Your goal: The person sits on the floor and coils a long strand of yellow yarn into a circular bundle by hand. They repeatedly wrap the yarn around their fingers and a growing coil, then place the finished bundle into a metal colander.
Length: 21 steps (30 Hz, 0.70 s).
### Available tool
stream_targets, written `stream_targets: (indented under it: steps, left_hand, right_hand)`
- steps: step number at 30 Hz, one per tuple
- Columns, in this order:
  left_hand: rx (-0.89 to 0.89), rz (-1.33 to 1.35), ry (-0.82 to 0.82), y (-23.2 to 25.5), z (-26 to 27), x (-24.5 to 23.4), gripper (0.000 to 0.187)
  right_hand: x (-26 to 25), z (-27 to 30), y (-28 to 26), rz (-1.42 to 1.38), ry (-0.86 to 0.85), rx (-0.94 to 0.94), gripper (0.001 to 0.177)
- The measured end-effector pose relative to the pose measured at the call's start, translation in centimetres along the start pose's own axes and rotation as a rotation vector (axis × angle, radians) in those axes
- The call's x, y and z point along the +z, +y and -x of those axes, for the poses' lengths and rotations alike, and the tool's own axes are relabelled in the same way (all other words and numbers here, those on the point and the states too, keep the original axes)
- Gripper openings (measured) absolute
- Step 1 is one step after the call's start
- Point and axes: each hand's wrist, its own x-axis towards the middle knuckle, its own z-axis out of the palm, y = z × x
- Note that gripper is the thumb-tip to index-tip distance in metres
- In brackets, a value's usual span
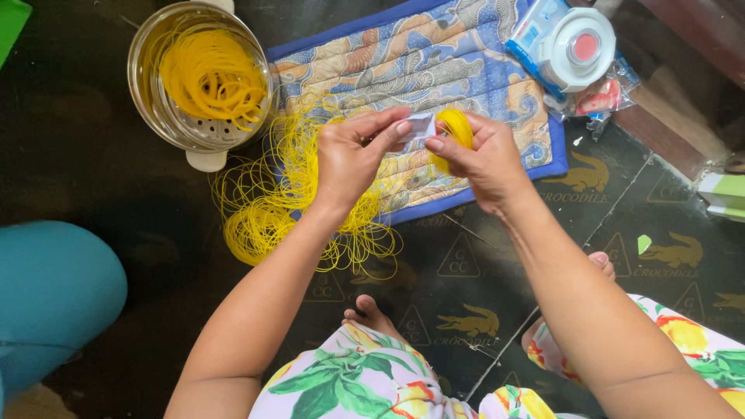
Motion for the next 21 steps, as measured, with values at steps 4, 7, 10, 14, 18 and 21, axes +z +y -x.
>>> stream_targets:
  steps: [4, 7, 10, 14, 18, 21]
  left_hand:
    - [-0.141, 0.225, -0.008, -0.5, 0.3, -0.1, 0.021]
    - [-0.269, 0.306, -0.036, -0.8, 0.0, -0.8, 0.020]
    - [-0.360, 0.398, -0.057, -0.6, 0.3, -1.7, 0.020]
    - [-0.368, 0.468, -0.124, -0.3, 0.9, -1.8, 0.021]
    - [-0.287, 0.406, -0.151, -0.2, 1.9, -1.7, 0.031]
    - [-0.161, 0.166, -0.118, -0.4, 2.6, -0.6, 0.033]
  right_hand:
    - [0.9, 0.1, 0.4, -0.049, 0.015, -0.039, 0.018]
    - [0.5, 0.2, -0.2, 0.132, -0.045, -0.096, 0.019]
    - [0.4, 0.5, -0.7, 0.159, -0.119, -0.134, 0.021]
    - [1.0, 0.8, -0.7, 0.012, -0.088, -0.027, 0.019]
    - [1.3, 0.8, -0.5, -0.108, -0.056, 0.017, 0.019]
    - [1.5, 1.0, -0.4, -0.168, -0.045, 0.023, 0.017]
